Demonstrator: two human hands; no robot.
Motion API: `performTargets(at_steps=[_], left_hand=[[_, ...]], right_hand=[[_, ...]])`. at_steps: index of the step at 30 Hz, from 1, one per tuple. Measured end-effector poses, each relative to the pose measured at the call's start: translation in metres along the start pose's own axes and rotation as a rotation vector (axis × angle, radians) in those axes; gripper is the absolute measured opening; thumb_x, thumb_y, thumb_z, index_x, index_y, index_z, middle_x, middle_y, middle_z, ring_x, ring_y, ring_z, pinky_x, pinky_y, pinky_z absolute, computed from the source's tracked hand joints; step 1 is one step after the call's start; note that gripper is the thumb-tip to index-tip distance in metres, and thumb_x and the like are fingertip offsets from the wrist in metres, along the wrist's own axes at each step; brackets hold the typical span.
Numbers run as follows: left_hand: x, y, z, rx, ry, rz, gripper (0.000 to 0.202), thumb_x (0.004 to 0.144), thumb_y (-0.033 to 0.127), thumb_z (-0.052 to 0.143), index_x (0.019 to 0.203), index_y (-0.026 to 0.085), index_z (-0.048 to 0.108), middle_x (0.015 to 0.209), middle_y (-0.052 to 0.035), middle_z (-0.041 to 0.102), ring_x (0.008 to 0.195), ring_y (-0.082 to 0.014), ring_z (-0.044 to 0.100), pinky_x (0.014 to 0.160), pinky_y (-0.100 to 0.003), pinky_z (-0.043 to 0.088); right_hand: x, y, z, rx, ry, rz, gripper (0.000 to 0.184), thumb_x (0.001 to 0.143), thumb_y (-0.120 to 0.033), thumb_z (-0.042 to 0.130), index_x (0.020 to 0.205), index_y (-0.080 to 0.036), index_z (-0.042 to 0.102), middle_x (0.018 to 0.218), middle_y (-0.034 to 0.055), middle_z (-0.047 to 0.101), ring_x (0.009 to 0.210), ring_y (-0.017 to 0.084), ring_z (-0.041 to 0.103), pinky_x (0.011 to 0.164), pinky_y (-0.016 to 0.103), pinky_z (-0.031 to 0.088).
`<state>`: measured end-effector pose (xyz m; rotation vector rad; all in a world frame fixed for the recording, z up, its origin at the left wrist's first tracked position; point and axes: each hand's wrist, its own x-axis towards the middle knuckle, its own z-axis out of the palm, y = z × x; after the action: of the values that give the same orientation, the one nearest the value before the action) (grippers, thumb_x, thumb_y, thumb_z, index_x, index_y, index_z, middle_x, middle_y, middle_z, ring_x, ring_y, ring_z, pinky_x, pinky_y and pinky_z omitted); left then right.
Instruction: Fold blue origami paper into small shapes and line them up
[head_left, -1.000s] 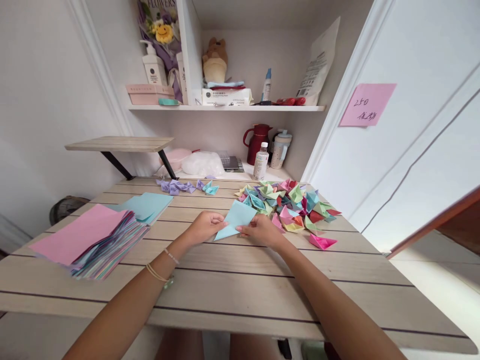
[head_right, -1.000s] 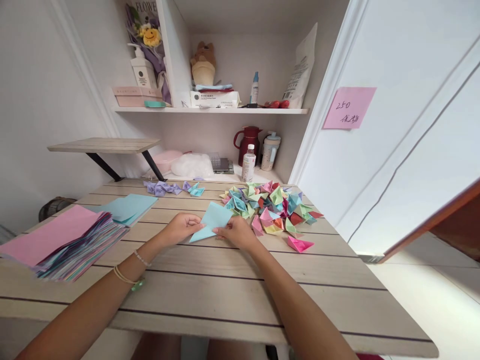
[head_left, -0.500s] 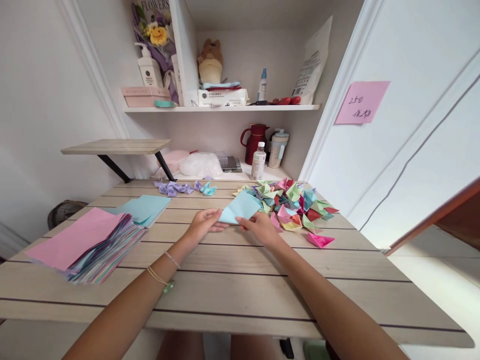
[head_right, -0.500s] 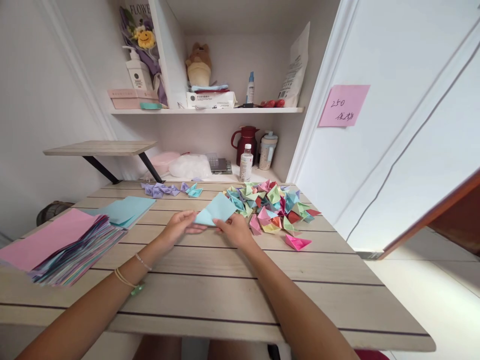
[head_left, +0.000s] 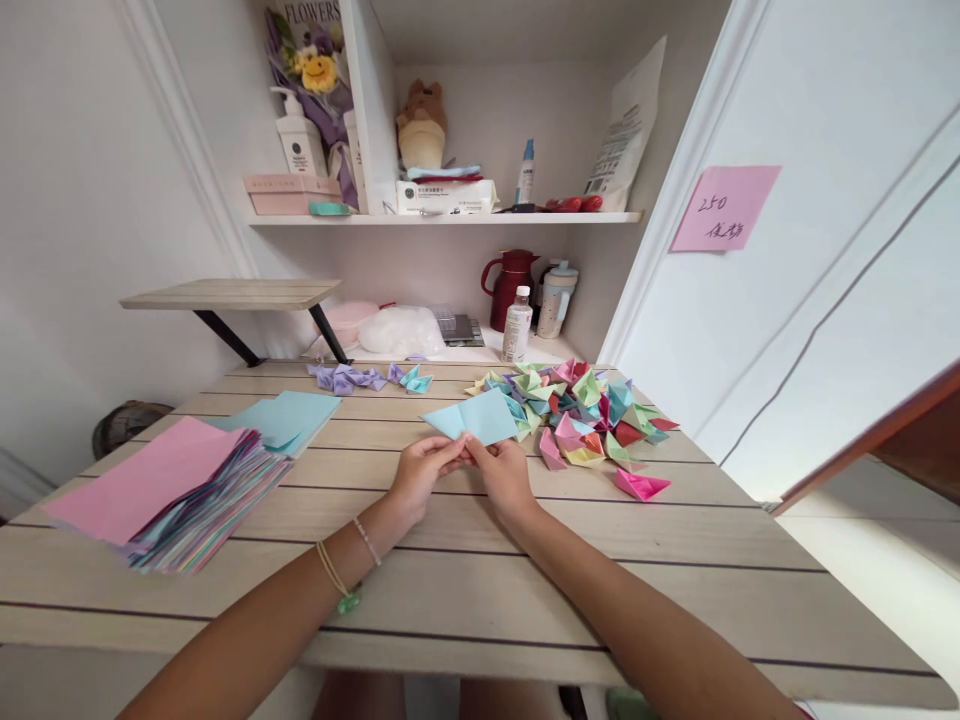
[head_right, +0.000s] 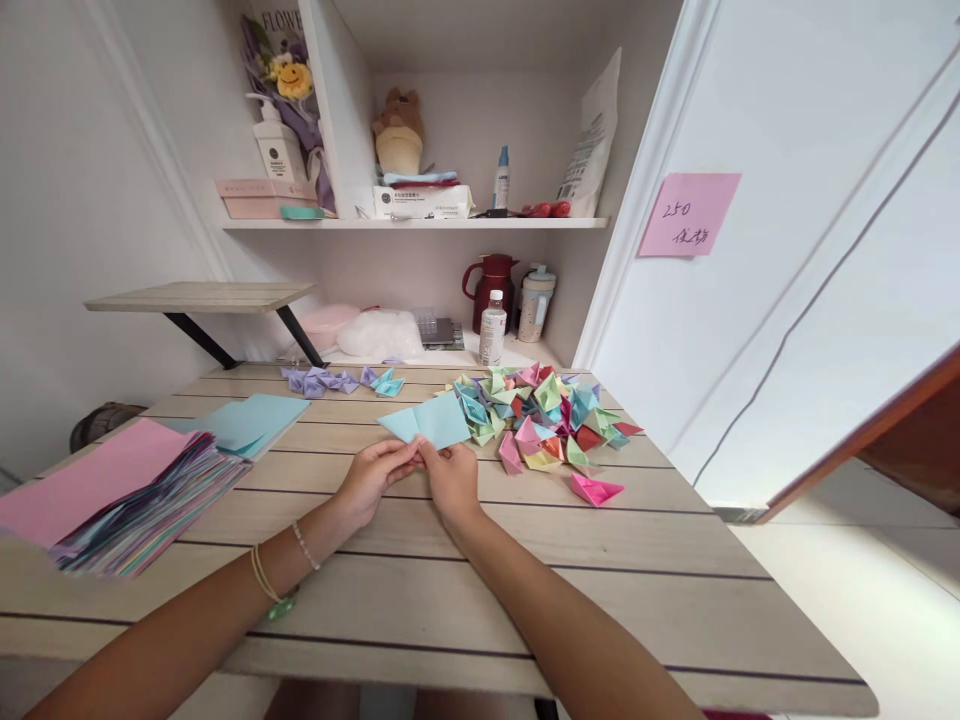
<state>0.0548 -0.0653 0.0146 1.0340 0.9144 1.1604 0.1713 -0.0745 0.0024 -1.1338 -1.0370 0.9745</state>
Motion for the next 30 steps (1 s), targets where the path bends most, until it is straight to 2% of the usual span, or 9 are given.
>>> performTargets(at_steps=[7, 13, 16, 19, 24, 26, 28, 30], left_hand=[[0.002, -0.002, 0.002, -0.102, 0.039, 0.042, 0.023, 0.057, 0.029, 0.072, 0.069, 0.01, 0.065, 0.071, -0.0073, 0.067, 0.07, -0.0161, 0.061, 0.074, -0.03, 0.047], [0.006, 0.007, -0.005, -0.198, 0.141, 0.074, 0.017, 0.057, 0.021, 0.072, 0.067, 0.012, 0.063, 0.068, -0.0022, 0.064, 0.066, -0.011, 0.059, 0.074, -0.026, 0.046], [0.01, 0.011, -0.009, -0.233, 0.156, 0.082, 0.019, 0.057, 0.019, 0.072, 0.072, 0.011, 0.063, 0.071, -0.0038, 0.064, 0.068, -0.0114, 0.06, 0.074, -0.026, 0.047], [0.017, 0.019, -0.022, -0.293, 0.206, 0.11, 0.018, 0.058, 0.016, 0.071, 0.074, 0.012, 0.062, 0.072, -0.0037, 0.064, 0.069, -0.011, 0.06, 0.074, -0.025, 0.047], [0.029, 0.036, -0.052, -0.341, 0.412, 0.262, 0.014, 0.062, 0.017, 0.069, 0.074, 0.014, 0.061, 0.066, -0.0001, 0.062, 0.065, -0.0065, 0.059, 0.072, -0.02, 0.046], [0.028, 0.036, -0.053, -0.292, 0.366, 0.24, 0.017, 0.063, 0.023, 0.069, 0.075, 0.014, 0.061, 0.068, -0.0011, 0.062, 0.065, -0.0076, 0.059, 0.07, -0.02, 0.047], [0.024, 0.032, -0.045, -0.191, 0.177, 0.156, 0.024, 0.064, 0.031, 0.067, 0.078, 0.012, 0.06, 0.068, -0.0032, 0.062, 0.064, -0.0108, 0.059, 0.064, -0.023, 0.048], [0.018, 0.025, -0.034, -0.067, -0.032, 0.064, 0.03, 0.064, 0.033, 0.068, 0.083, 0.011, 0.06, 0.063, -0.0023, 0.06, 0.058, -0.011, 0.057, 0.057, -0.023, 0.047]], right_hand=[[-0.001, -0.003, 0.003, 0.142, -0.041, 0.038, 0.03, 0.062, -0.043, 0.065, 0.068, -0.013, 0.064, 0.068, 0.007, 0.067, 0.062, 0.017, 0.06, 0.06, 0.028, 0.047], [-0.003, -0.007, 0.003, 0.191, -0.016, 0.103, 0.029, 0.06, -0.041, 0.068, 0.068, -0.014, 0.063, 0.061, 0.0044, 0.064, 0.059, 0.016, 0.059, 0.06, 0.029, 0.048], [-0.004, -0.008, 0.003, 0.207, -0.022, 0.121, 0.029, 0.059, -0.041, 0.069, 0.069, -0.014, 0.063, 0.061, 0.004, 0.064, 0.06, 0.017, 0.059, 0.062, 0.03, 0.049], [-0.002, -0.008, -0.002, 0.194, 0.005, 0.14, 0.031, 0.058, -0.042, 0.07, 0.069, -0.014, 0.063, 0.062, 0.0045, 0.064, 0.062, 0.018, 0.06, 0.064, 0.031, 0.049], [0.007, -0.004, -0.016, 0.178, 0.073, 0.137, 0.032, 0.057, -0.044, 0.07, 0.067, -0.015, 0.063, 0.063, 0.006, 0.065, 0.062, 0.018, 0.059, 0.065, 0.032, 0.048], [0.008, -0.004, -0.016, 0.223, 0.046, 0.136, 0.033, 0.056, -0.043, 0.071, 0.068, -0.014, 0.063, 0.063, 0.0063, 0.064, 0.062, 0.018, 0.058, 0.064, 0.032, 0.048], [0.007, -0.004, -0.013, 0.255, -0.005, 0.126, 0.034, 0.056, -0.043, 0.071, 0.071, -0.013, 0.063, 0.062, 0.0057, 0.064, 0.061, 0.018, 0.057, 0.062, 0.031, 0.047], [0.004, -0.005, -0.01, 0.215, -0.045, 0.082, 0.034, 0.059, -0.043, 0.069, 0.072, -0.012, 0.063, 0.061, 0.0045, 0.063, 0.059, 0.016, 0.056, 0.06, 0.03, 0.046]])
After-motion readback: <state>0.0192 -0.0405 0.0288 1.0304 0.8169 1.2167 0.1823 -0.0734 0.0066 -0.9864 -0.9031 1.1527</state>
